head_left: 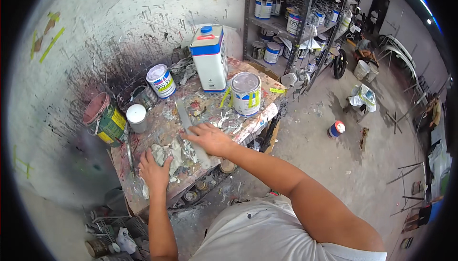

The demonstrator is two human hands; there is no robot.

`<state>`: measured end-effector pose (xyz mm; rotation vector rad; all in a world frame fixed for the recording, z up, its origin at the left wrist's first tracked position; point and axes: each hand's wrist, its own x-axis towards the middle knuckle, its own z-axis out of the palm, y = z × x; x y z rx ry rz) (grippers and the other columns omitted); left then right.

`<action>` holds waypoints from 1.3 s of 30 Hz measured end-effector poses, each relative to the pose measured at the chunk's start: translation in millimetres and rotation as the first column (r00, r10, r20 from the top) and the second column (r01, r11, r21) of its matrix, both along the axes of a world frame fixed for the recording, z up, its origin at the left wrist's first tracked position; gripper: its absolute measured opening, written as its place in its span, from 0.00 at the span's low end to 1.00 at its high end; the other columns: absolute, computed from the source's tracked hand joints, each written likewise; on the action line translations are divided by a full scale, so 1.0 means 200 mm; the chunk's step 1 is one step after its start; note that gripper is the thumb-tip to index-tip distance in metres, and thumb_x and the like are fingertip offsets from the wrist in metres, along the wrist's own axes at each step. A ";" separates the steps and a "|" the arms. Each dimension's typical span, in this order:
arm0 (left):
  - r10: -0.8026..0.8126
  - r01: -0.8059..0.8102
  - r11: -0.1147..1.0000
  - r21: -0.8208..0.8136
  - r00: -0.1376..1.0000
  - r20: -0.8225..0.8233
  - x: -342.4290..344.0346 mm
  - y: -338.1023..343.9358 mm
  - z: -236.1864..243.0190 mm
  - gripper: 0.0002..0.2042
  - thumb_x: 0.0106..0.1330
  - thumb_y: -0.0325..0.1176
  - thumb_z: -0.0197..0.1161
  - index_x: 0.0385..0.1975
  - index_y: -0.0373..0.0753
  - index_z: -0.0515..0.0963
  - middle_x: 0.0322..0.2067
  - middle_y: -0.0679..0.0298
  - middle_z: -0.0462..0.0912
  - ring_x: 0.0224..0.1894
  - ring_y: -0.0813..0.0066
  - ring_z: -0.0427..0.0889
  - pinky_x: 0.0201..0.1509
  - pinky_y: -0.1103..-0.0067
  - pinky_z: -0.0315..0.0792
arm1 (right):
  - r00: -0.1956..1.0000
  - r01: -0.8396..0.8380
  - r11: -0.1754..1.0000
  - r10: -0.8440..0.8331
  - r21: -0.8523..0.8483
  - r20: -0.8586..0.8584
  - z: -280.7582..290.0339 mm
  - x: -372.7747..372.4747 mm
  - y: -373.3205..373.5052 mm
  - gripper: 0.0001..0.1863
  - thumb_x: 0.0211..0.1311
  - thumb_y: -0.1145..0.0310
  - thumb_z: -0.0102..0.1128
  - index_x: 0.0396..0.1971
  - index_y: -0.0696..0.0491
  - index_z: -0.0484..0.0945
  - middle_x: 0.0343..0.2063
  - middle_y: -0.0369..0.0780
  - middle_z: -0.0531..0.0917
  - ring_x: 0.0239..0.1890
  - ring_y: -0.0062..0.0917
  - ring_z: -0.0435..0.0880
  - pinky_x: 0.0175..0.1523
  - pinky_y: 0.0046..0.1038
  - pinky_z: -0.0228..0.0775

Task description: Mixing paint and preparing a spray gun for use in an automotive body shop environment.

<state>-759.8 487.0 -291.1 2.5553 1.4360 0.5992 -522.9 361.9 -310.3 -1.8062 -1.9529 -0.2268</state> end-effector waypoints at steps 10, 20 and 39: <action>-0.012 0.014 0.999 -0.038 0.998 0.062 -0.10 -0.05 0.23 0.37 0.65 0.46 0.67 0.68 0.31 0.63 0.69 0.40 0.61 0.70 0.42 0.62 0.73 0.62 0.57 | 0.918 0.386 0.871 -0.394 0.303 -0.035 0.60 0.47 -0.20 0.36 0.70 0.51 0.54 0.71 0.54 0.61 0.70 0.52 0.63 0.73 0.43 0.61 0.75 0.49 0.50; -0.208 0.223 0.974 0.045 0.794 0.572 0.71 -0.44 0.44 0.29 0.70 0.34 0.62 0.69 0.36 0.63 0.64 0.49 0.71 0.61 0.59 0.73 0.63 0.68 0.67 | 0.819 0.470 0.764 -0.564 -0.442 -0.103 0.57 0.80 -0.12 0.45 0.70 0.35 0.37 0.74 0.57 0.54 0.77 0.49 0.50 0.79 0.42 0.43 0.77 0.55 0.27; -0.382 0.416 0.905 -0.085 0.885 0.265 1.58 -0.67 0.31 0.54 0.46 0.39 0.81 0.72 0.29 0.54 0.65 0.39 0.67 0.67 0.46 0.68 0.71 0.65 0.62 | 0.262 0.525 0.445 -0.896 -0.725 -0.359 -0.66 1.28 -2.70 0.33 0.66 0.51 0.58 0.66 0.53 0.69 0.65 0.50 0.72 0.65 0.47 0.73 0.67 0.43 0.67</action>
